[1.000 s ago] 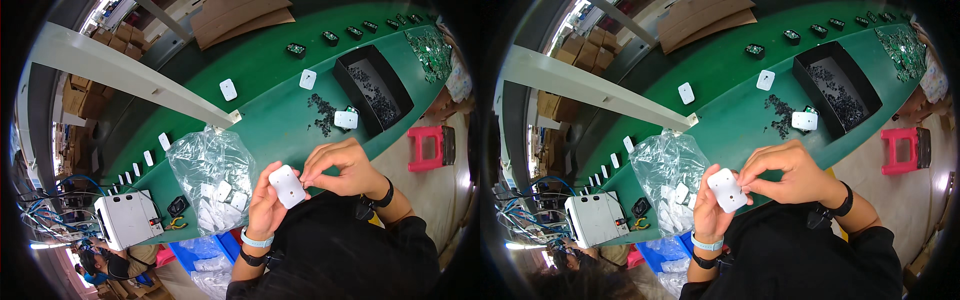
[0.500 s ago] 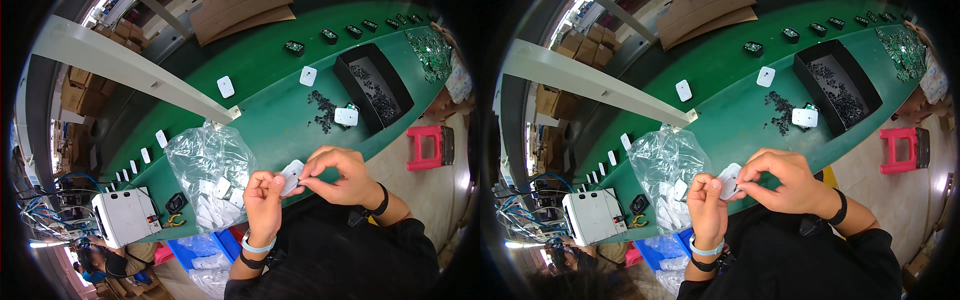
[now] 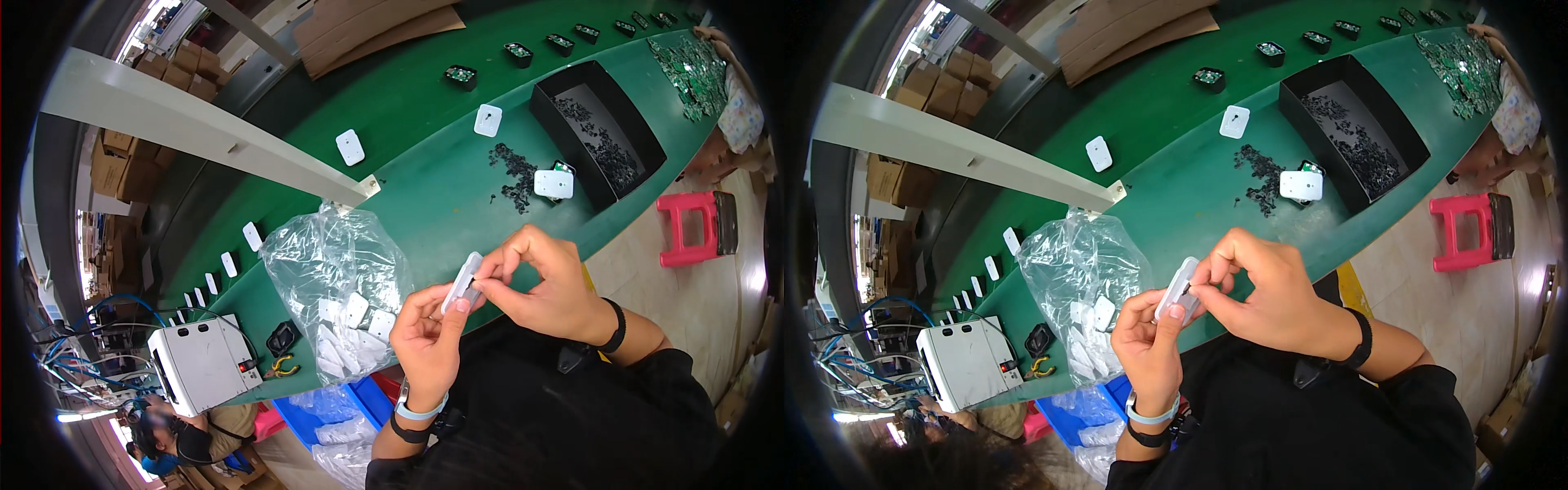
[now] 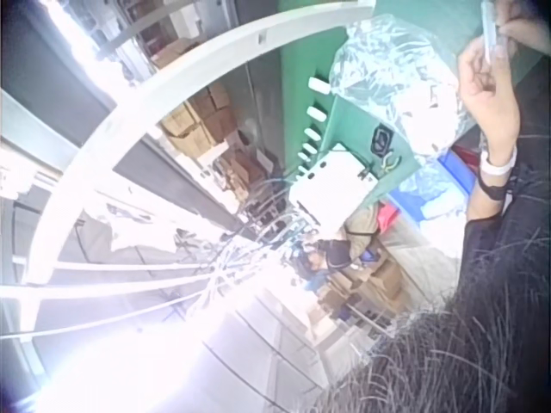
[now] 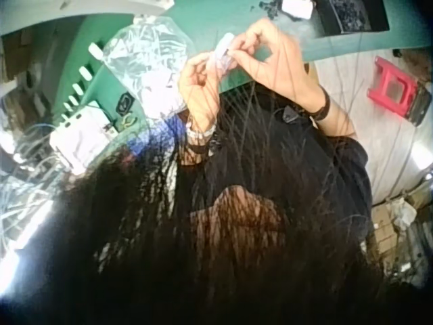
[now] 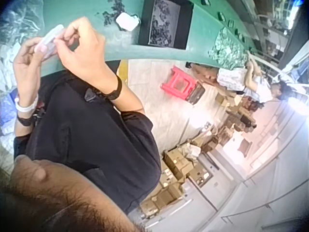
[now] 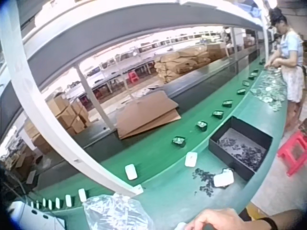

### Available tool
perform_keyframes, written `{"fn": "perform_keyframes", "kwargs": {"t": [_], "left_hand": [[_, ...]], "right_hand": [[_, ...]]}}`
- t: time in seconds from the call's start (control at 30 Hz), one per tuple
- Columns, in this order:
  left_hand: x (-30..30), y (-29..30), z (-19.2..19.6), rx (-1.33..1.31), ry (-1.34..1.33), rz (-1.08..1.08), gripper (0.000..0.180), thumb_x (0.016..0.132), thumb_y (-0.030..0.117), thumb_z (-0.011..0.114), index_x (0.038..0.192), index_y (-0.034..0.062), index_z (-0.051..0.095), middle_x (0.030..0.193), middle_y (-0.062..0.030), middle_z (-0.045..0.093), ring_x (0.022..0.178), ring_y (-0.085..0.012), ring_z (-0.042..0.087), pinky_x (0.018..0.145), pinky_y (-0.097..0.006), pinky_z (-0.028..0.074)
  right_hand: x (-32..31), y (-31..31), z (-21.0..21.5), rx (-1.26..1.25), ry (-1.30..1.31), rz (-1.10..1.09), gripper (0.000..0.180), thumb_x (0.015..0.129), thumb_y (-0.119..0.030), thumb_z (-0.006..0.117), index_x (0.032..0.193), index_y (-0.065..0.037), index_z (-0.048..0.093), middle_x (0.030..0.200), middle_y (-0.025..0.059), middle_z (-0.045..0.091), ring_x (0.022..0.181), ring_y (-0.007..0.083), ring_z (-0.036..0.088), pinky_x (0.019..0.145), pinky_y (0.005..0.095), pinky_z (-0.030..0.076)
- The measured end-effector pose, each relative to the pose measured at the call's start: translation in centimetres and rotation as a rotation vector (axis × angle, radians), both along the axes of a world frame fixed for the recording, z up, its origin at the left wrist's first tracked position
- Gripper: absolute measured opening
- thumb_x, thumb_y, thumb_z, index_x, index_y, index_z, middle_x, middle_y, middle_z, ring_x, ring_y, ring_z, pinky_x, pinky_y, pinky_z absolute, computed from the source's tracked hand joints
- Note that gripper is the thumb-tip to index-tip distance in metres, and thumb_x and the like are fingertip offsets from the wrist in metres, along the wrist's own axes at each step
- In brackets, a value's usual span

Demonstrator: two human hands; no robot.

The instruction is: The person repeatedly picks up white plastic housings and small black circuit boards from a green workbench, inserts the boards into the housings, and places the assembled units on the table. The process is repeated continuously with multiple units.

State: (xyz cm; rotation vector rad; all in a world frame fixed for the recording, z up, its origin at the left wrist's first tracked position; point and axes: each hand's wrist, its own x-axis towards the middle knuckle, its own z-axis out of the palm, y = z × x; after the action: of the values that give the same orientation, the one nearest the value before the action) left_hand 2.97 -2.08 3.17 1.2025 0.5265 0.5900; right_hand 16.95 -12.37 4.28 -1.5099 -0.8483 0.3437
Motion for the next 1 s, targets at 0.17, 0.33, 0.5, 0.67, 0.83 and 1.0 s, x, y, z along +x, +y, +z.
{"fn": "perform_keyframes", "kwargs": {"t": [0.17, 0.33, 0.5, 0.67, 0.83, 1.0], "left_hand": [[0.0, 0.3, -0.4, -0.087, -0.006, -0.014, 0.021, 0.098, -0.002, 0.064, 0.118, -0.0084, 0.058, 0.111, -0.0208, 0.072, 0.1, -0.0249, 0.074, 0.088, -0.032, 0.06], [0.2, 0.3, -0.6, -0.208, 0.023, -0.002, 0.02, 0.097, -0.004, 0.063, 0.117, -0.008, 0.058, 0.108, -0.0196, 0.073, 0.094, -0.024, 0.075, 0.083, -0.031, 0.061], [-0.2, 1.4, -2.3, -0.214, 0.095, -0.053, 0.015, 0.095, -0.007, 0.061, 0.109, -0.005, 0.06, 0.103, -0.0177, 0.073, 0.085, -0.0214, 0.073, 0.075, -0.033, 0.062], [-2.4, 2.9, -4.2, -0.244, 0.116, -0.002, 0.013, 0.093, -0.008, 0.06, 0.103, -0.0013, 0.06, 0.097, -0.0154, 0.072, 0.083, -0.0225, 0.072, 0.071, -0.034, 0.062], [-3.9, 3.8, -4.6, -0.42, 0.047, 0.043, 0.011, 0.097, 0.0, 0.059, 0.108, -0.0009, 0.059, 0.1, -0.0156, 0.071, 0.086, -0.025, 0.073, 0.075, -0.037, 0.062], [-5.7, 4.8, -5.0, -0.502, 0.077, -0.091, 0.016, 0.102, 0.008, 0.054, 0.116, -0.0002, 0.056, 0.102, -0.0182, 0.07, 0.079, -0.0239, 0.069, 0.067, -0.034, 0.055]], "right_hand": [[0.7, 0.5, 0.1, -0.024, 0.239, 0.035, 0.027, 0.08, 0.0, 0.079, 0.095, -0.003, 0.057, 0.091, 0.0051, 0.069, 0.077, 0.0091, 0.062, 0.066, 0.024, 0.052], [2.2, 0.3, -1.1, -0.15, 0.531, 0.315, 0.038, 0.081, -0.002, 0.079, 0.116, 0.001, 0.062, 0.097, 0.0038, 0.066, 0.088, 0.0074, 0.063, 0.07, 0.0222, 0.054], [1.5, 0.9, -1.7, -0.198, 0.571, 0.412, 0.038, 0.082, -0.006, 0.081, 0.114, -0.001, 0.063, 0.097, 0.0036, 0.067, 0.086, 0.0081, 0.063, 0.068, 0.023, 0.054], [7.1, 4.0, -1.8, -0.21, 0.15, 0.43, 0.038, 0.078, -0.023, 0.088, 0.105, -0.006, 0.066, 0.091, 0.0009, 0.068, 0.08, 0.0082, 0.063, 0.066, 0.0256, 0.052], [21.8, 11.9, -7.9, -0.614, -0.604, -0.188, 0.047, 0.08, -0.021, 0.081, 0.12, -0.006, 0.062, 0.12, 0.0192, 0.062, 0.111, 0.0383, 0.061, 0.094, 0.0467, 0.051], [27.1, 15.0, -12.1, -0.697, -0.629, -0.206, 0.048, 0.08, -0.015, 0.077, 0.124, -0.013, 0.059, 0.122, 0.0201, 0.059, 0.112, 0.0401, 0.06, 0.097, 0.0484, 0.051]]}}
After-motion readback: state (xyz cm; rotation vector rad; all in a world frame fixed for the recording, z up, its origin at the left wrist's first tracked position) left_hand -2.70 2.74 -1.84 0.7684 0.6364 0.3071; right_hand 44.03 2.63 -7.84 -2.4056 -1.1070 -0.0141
